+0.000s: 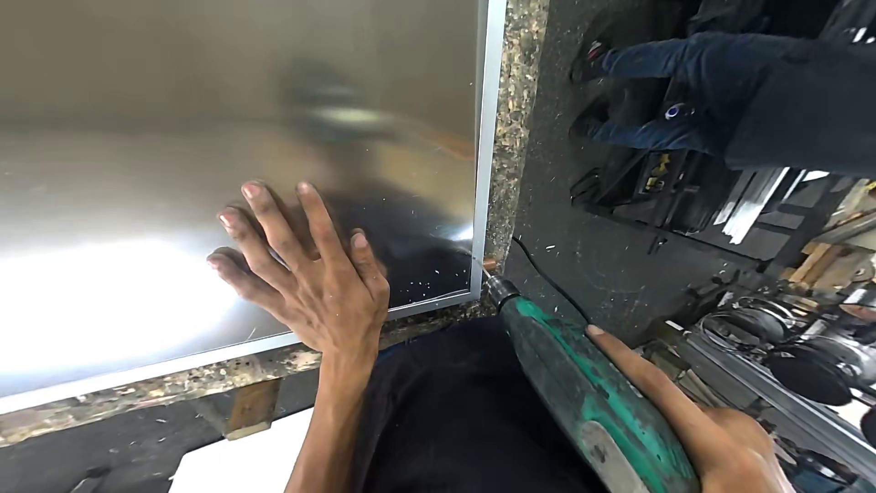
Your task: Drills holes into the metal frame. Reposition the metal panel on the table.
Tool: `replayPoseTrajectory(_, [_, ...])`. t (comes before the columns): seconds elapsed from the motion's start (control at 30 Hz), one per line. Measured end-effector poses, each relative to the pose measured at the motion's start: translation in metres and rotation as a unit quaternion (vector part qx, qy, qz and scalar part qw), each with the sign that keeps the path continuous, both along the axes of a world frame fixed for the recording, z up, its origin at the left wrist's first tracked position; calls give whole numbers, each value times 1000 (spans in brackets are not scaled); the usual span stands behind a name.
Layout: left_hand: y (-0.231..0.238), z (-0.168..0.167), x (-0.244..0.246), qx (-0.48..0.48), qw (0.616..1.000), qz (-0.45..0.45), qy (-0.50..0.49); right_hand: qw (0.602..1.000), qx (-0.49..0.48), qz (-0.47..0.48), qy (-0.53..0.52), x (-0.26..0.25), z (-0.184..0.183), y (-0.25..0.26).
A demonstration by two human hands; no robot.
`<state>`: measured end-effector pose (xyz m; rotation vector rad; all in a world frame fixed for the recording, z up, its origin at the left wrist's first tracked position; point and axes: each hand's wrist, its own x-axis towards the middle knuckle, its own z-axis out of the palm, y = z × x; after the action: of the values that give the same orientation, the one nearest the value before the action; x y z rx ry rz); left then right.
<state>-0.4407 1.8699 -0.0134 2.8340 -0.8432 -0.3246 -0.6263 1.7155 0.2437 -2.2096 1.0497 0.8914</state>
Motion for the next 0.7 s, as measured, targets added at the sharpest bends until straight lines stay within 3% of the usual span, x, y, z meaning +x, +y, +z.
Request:
replayPoseTrajectory(0.33, [3, -2, -1, -7, 1000, -2, -4, 999, -35, -19, -23, -10, -6, 11])
replayPoseTrajectory(0.6, [4, -2, -2, -8, 1000, -1, -12, 991, -113, -25, -74, -22, -54, 17])
replayPoseTrajectory(0.7, [4, -2, -1, -5, 1000, 0, -12, 992, -94, -7, -86, -24, -45, 7])
